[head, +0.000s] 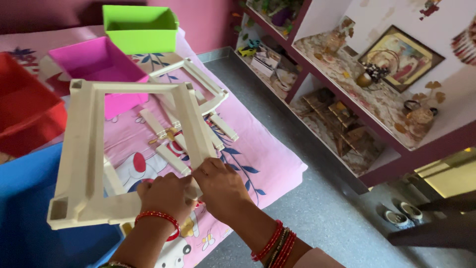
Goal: The person assembles modular storage units by snapping white plastic frame pieces together and inserting colored bins. They build multiple frames, fit red, pink, green, and blue bins into the frames, and arrange the completed units on a patterned bedsheet.
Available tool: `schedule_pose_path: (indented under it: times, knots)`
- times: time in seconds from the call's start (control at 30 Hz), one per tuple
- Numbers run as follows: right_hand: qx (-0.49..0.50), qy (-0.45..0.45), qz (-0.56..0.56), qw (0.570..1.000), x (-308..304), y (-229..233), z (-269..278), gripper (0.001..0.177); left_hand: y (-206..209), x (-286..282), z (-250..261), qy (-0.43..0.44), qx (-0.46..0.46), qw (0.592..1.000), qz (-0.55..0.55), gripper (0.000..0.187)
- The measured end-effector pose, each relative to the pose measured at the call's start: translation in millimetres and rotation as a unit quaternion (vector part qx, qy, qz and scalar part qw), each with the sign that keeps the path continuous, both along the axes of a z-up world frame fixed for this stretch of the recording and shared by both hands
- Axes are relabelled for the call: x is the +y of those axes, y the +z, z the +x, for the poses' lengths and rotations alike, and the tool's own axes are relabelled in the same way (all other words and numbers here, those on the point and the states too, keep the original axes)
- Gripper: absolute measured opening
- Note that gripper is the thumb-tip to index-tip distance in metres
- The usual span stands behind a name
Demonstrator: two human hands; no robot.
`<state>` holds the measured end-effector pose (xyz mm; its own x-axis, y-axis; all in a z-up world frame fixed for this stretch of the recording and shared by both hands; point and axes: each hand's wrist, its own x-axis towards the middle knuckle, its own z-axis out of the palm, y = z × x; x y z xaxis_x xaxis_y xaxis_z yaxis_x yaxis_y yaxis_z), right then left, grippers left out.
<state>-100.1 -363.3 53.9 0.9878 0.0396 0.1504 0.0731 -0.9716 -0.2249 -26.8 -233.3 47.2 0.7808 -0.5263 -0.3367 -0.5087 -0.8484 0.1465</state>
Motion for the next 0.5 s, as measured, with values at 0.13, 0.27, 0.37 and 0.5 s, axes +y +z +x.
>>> schedule_pose_path:
  times: [0.13, 0.27, 0.37, 0.5]
  knots:
    - [-0.007, -0.012, -0.023, 1.000, -18.2, -18.2, 6.9, 0.048, -14.7, -21.0, 12.5, -0.008, 0.046, 0.999, 0.003, 0.046]
    - [0.028, -0.041, -0.028, 0.998, -40.8, -30.2, 19.2, 0.047, -29.9, -44.5, 23.4, -0.021, 0.037, 0.999, -0.028, 0.046]
    - [0.025, -0.062, -0.012, 0.998, -50.3, -41.4, 20.4, 0.043, -44.1, -55.3, 25.1, -0.018, 0.028, 0.998, -0.046, 0.041]
    - [-0.016, -0.051, -0.014, 0.998, -65.2, -55.5, 23.2, 0.040, -66.9, -69.4, 29.7, -0.016, 0.016, 0.998, -0.062, 0.044]
